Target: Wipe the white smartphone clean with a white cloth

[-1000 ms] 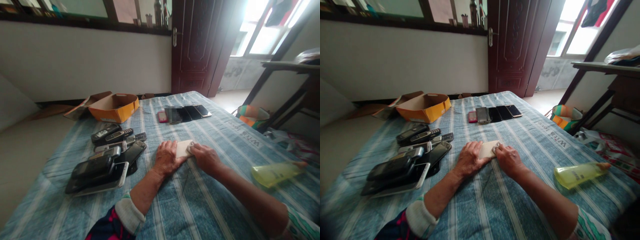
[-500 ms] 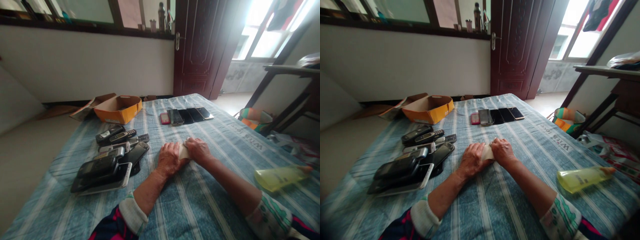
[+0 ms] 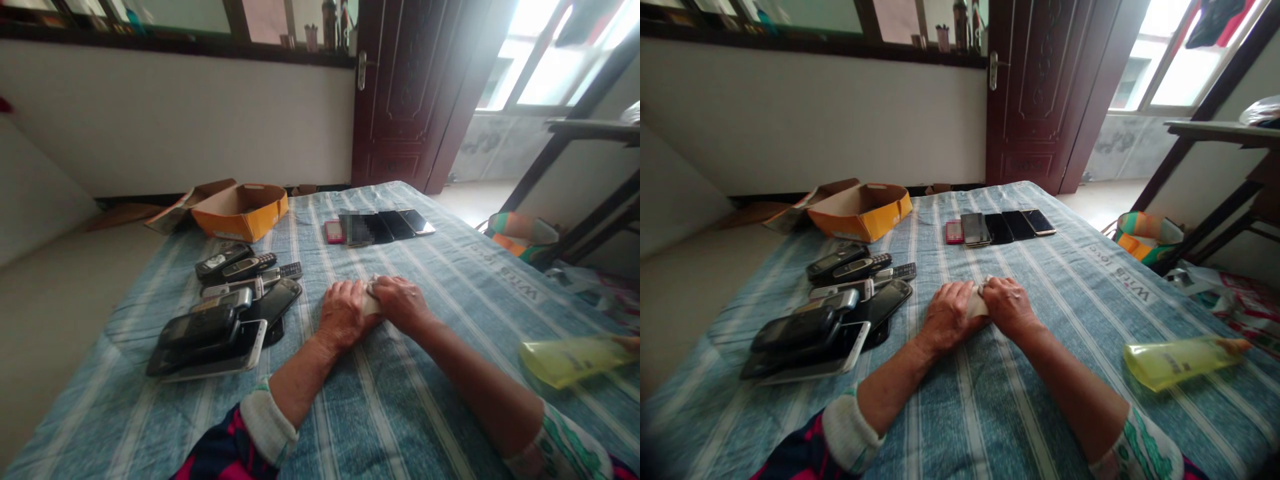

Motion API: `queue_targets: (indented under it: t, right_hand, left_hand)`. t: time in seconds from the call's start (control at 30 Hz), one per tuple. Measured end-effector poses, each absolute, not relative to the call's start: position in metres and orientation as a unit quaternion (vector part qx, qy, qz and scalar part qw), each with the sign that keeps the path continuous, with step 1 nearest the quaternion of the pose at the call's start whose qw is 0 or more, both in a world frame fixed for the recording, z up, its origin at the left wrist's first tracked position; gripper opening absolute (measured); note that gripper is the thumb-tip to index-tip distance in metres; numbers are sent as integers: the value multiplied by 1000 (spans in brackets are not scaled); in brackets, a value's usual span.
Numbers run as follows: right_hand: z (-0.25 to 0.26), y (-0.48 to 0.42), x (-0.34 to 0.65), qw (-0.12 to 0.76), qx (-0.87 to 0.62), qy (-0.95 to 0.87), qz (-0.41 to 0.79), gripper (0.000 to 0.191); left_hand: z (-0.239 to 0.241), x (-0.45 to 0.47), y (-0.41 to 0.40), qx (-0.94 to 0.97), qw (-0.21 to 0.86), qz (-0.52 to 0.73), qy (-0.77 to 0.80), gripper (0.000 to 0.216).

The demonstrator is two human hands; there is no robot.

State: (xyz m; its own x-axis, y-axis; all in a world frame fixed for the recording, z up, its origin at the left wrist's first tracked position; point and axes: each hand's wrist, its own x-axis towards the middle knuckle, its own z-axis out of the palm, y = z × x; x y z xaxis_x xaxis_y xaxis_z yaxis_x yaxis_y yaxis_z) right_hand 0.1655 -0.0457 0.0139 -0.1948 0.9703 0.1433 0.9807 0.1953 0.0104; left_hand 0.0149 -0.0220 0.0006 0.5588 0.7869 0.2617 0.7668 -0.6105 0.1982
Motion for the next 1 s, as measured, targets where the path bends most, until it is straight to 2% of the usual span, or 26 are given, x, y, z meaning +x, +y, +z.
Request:
queue_targets:
  t: [0.17, 0.43, 0.67, 1.0]
  right_hand:
    - [15, -48, 176, 28, -687, -724, -55, 27]
    - [8, -50, 162, 66, -603, -793, -57, 23]
    - [15, -51, 175, 34, -680, -730, -51, 29]
    - [9, -50, 178, 66, -668, -738, -66, 28]
  left_hand:
    - [-4, 14, -20, 883, 20, 159, 440, 65]
    - [1, 15, -21, 880, 38, 163, 445, 62]
    - [-3, 12, -17, 887, 34, 171, 427, 75]
    - [12, -9, -15, 881, 76, 173, 433, 65]
